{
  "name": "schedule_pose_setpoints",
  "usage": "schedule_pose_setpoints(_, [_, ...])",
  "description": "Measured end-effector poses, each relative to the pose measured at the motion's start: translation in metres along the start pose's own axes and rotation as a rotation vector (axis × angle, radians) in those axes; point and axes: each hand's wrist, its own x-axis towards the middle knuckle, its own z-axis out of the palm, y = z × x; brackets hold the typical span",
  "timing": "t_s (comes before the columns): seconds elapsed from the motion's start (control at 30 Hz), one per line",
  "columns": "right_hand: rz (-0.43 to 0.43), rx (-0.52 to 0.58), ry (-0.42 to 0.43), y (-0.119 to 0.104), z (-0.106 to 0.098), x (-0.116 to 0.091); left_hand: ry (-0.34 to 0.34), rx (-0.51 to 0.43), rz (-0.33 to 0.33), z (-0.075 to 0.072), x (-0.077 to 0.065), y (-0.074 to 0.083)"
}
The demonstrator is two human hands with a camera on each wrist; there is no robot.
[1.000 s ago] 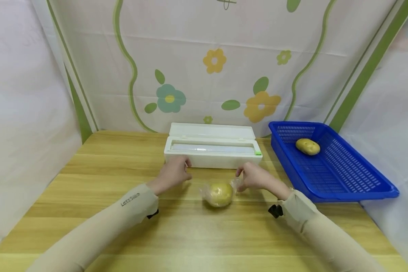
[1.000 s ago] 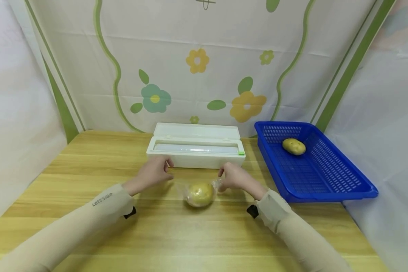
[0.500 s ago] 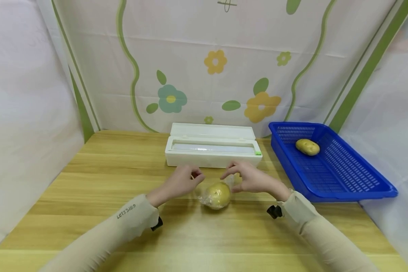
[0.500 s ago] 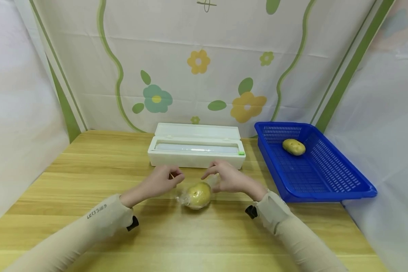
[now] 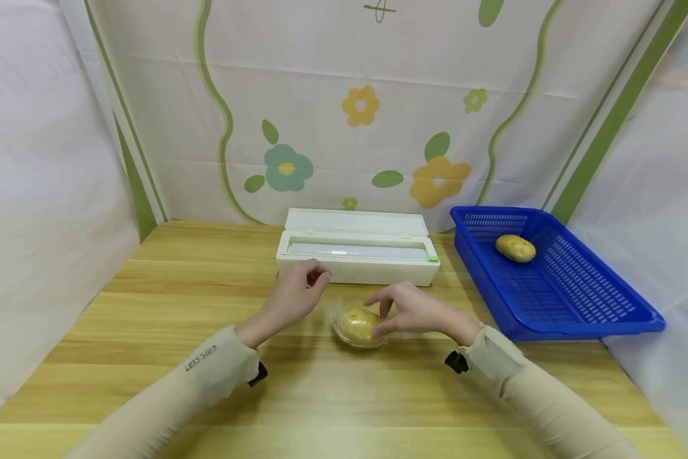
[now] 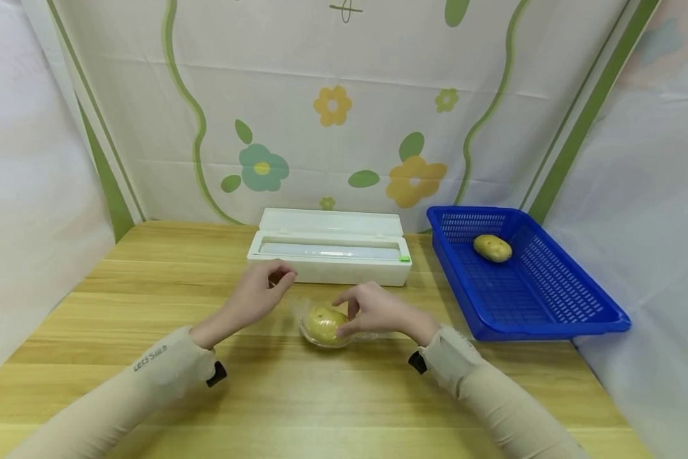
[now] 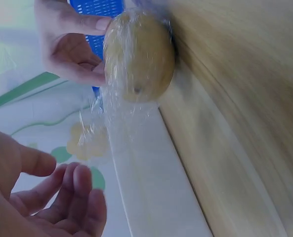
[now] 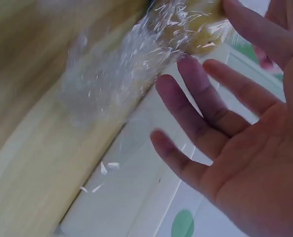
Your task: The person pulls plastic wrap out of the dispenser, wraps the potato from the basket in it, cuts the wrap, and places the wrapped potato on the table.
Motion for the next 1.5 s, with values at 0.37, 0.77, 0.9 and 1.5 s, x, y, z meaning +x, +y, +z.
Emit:
schedule_pose_setpoints(0.37, [0.241,-0.184,0.152,-0.032,0.029,0.007,-0.138,0.123,0.255,0.006,-0.019,-0.01])
schedule_pose_setpoints(0.77, [0.047,-0.054,0.135,-0.021,0.03,0.002,-0.3,0.086,0.318,0.013,-0.028,-0.026])
schedule_pose_setpoints(0.9, [-0.237,-0.082,0.184,-0.016,0.021,-0.009,-0.285,0.133,0.469,0.01,-0.029,-0.029])
schedule_pose_setpoints(1.5, [-0.671,-0.22,0.222,-0.01,0.044,-0.017,-0.437,0.096,0.609,0.014,-0.035,-0.029])
